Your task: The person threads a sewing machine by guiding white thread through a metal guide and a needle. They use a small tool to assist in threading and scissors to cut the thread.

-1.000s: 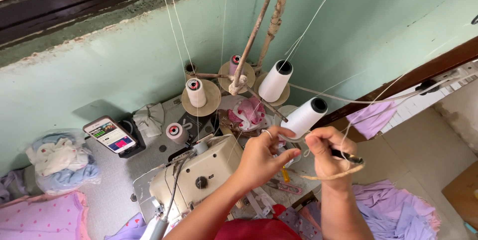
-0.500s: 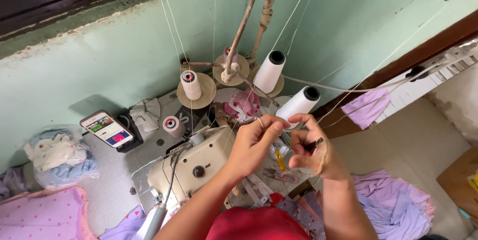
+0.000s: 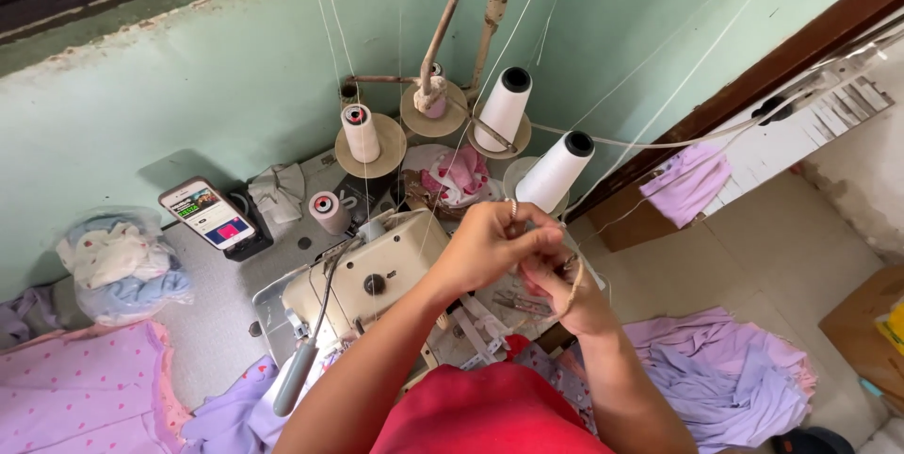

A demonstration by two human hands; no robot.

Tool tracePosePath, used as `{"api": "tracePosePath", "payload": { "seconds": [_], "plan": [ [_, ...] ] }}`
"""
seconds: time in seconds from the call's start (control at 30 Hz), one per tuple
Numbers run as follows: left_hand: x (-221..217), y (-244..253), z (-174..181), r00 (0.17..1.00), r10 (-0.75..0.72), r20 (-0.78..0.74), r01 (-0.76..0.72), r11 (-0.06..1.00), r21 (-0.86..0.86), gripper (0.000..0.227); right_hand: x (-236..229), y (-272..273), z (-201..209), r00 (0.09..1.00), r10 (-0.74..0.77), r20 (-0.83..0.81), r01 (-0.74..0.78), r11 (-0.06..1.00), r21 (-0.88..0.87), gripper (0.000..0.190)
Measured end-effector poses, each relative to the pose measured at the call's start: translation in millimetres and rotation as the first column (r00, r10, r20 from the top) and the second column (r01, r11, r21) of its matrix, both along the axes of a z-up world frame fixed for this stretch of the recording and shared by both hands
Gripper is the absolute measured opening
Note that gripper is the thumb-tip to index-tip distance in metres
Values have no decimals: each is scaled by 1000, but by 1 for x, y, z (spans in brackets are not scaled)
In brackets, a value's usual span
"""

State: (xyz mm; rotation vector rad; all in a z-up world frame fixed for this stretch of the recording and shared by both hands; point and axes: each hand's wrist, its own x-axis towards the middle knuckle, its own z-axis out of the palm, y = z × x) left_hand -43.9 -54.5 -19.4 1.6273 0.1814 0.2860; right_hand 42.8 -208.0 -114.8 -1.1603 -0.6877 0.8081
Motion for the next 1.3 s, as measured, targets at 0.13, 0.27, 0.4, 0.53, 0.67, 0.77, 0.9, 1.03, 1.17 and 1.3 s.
{"api": "tracePosePath", "payload": {
  "seconds": [0.13,0.27,0.4,0.53,0.67,0.77,0.9,1.03,1.17,1.3],
  "plan": [
    [-7,4,-12,997,59,45,-48,973,-226,12,-5,-9,-7,980,-46,-194,59,996,60,28],
    [-22,7,-14,995,83,58,-67,967,-247,15,7,-23,-41,961,-110,-253,85,991,-108,28],
    [-37,9,-24,996,72,52,-66,992,-111,13,4,-23,12,787,-464,406,559,815,-153,20],
    [-50,0,-20,998,61,24,-63,994,85,15,30,-28,20,236,-549,802,430,799,420,20],
    [-64,-5,0,999,27,19,-31,963,269,15,10,-4,93,-79,-449,890,142,879,455,29],
    [-70,-3,10,993,71,92,-96,948,304,11,10,-4,86,-108,-442,890,131,882,453,17],
    [-68,7,7,968,145,205,-223,875,429,10,4,-6,86,-108,-474,874,132,865,485,12],
    [-55,7,2,929,176,326,-303,868,393,15,-10,-4,89,208,-453,867,133,891,433,11],
    [-53,7,16,882,73,466,-122,989,77,45,-13,5,102,339,-344,876,154,939,309,4],
    [-63,4,51,863,-56,502,24,997,71,53,-9,6,102,324,-255,911,120,966,228,7]
  ]
}}
